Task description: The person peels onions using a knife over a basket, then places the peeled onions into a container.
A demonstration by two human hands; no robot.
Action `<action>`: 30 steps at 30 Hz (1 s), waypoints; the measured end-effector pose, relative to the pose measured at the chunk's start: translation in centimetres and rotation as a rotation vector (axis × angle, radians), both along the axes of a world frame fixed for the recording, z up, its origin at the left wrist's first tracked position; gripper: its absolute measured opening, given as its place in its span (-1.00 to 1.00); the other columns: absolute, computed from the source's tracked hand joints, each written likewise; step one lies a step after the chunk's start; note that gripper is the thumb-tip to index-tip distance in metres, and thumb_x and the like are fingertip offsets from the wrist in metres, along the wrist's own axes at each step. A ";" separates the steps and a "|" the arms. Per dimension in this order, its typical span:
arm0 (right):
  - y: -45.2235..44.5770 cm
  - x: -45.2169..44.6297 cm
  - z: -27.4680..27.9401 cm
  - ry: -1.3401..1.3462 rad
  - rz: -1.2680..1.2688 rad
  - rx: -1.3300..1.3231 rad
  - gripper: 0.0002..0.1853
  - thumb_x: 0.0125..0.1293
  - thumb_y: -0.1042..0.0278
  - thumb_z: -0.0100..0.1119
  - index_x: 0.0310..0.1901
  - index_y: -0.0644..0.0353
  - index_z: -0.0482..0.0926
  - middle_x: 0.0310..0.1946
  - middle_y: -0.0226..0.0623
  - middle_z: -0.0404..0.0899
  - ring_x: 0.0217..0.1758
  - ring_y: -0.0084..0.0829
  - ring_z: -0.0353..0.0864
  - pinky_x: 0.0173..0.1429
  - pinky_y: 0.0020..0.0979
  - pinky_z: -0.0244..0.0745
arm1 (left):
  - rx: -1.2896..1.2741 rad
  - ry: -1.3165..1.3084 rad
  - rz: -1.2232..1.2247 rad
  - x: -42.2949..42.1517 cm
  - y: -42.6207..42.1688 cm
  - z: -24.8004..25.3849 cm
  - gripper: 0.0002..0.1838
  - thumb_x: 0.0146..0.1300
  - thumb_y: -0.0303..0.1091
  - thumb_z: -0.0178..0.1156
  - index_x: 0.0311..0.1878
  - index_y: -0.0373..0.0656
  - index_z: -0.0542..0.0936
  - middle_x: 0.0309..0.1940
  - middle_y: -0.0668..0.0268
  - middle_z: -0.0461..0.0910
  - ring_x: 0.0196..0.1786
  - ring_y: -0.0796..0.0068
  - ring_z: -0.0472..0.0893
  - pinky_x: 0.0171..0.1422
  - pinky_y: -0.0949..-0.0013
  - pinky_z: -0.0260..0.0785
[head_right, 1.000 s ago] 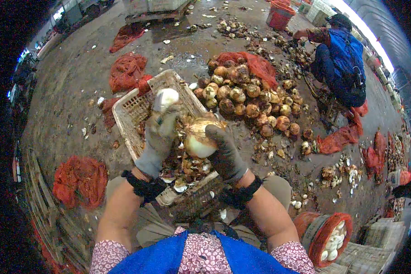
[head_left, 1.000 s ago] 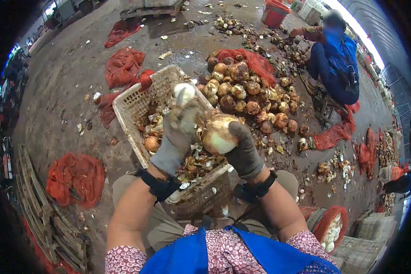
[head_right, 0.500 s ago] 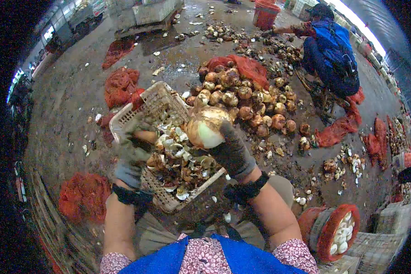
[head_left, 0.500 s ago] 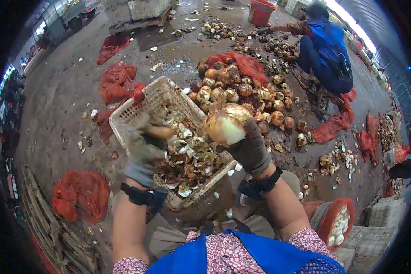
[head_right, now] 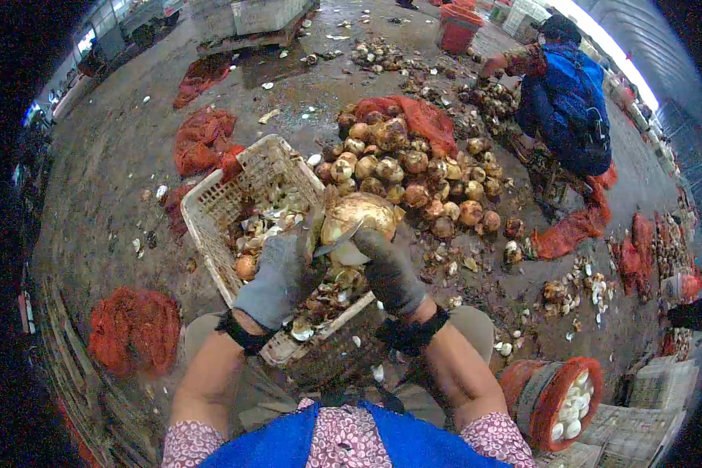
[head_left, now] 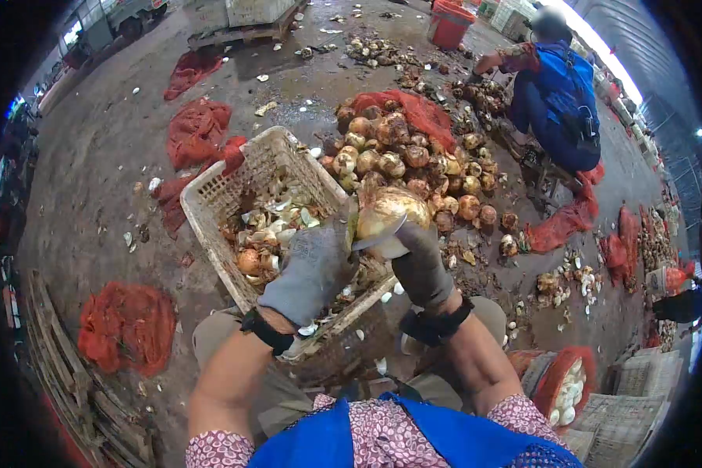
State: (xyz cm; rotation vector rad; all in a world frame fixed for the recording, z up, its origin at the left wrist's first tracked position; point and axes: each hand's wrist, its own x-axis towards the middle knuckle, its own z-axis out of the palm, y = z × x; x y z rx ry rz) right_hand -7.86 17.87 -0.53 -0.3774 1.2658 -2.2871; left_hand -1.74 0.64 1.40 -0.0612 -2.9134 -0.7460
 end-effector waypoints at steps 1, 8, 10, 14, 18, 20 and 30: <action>0.0 0.0 -0.2 0.009 -0.011 0.019 -0.34 0.15 0.18 0.32 0.26 0.29 0.37 0.03 -0.23 0.60 0.05 -0.36 0.63 0.17 -0.30 0.53 | 0.001 0.000 0.004 0.0 0.3 0.3 -0.23 0.07 -0.35 0.23 0.37 -0.29 0.19 -0.27 -0.06 0.61 -0.27 -0.06 0.65 -0.21 0.01 0.51; -1.8 0.7 0.5 0.079 -0.166 0.171 -0.35 0.07 0.37 0.39 0.23 0.29 0.39 0.04 -0.24 0.59 0.03 -0.42 0.63 0.16 -0.39 0.53 | 0.006 -0.105 0.132 -0.2 0.1 0.1 -0.21 0.06 -0.35 0.27 0.37 -0.30 0.18 -0.22 -0.09 0.60 -0.19 -0.11 0.64 -0.12 0.00 0.51; -1.1 0.6 -0.2 -0.050 -0.024 -0.027 -0.43 0.12 0.47 0.29 0.21 0.29 0.40 0.05 -0.21 0.58 0.05 -0.39 0.63 0.18 -0.34 0.54 | -0.033 -0.127 0.061 -0.2 -0.2 -0.2 -0.23 0.09 -0.34 0.27 0.36 -0.31 0.20 -0.21 -0.07 0.61 -0.19 -0.09 0.65 -0.13 0.02 0.51; -2.4 1.1 -0.1 0.033 -0.048 0.010 -0.44 0.13 0.48 0.27 0.21 0.28 0.39 0.02 -0.22 0.59 0.04 -0.38 0.62 0.18 -0.34 0.54 | 0.128 -0.041 0.113 0.0 -0.5 -0.6 -0.45 0.13 -0.33 0.26 0.19 -0.31 0.39 -0.25 -0.07 0.64 -0.17 -0.08 0.65 -0.10 0.00 0.49; -4.0 2.3 0.5 0.324 -0.204 0.165 -0.34 0.07 0.42 0.33 0.25 0.29 0.33 0.10 -0.20 0.54 0.12 -0.39 0.57 0.24 -0.38 0.47 | 0.028 -0.134 0.183 0.3 -1.2 -1.3 -0.51 0.13 -0.34 0.28 0.14 -0.20 0.44 -0.25 -0.05 0.64 -0.17 -0.10 0.65 -0.08 0.00 0.50; -3.6 2.2 1.5 0.072 0.026 -0.007 -0.31 0.02 0.40 0.32 0.25 0.29 0.34 0.14 -0.20 0.51 0.19 -0.38 0.53 0.28 -0.34 0.44 | 0.148 -0.036 0.191 0.5 -1.9 -3.3 -0.47 0.10 -0.30 0.32 0.16 -0.16 0.45 -0.17 -0.03 0.64 -0.14 -0.09 0.64 -0.04 0.02 0.50; -3.9 3.6 1.2 -0.413 0.389 -0.230 -0.36 0.14 0.17 0.17 0.24 0.33 0.39 0.10 -0.13 0.56 0.13 -0.17 0.59 0.28 -0.18 0.49 | 0.159 0.243 -0.022 1.8 -6.0 -6.0 -0.27 -0.07 -0.33 0.42 0.26 -0.06 0.40 -0.03 0.00 0.56 -0.07 -0.04 0.61 -0.06 0.11 0.50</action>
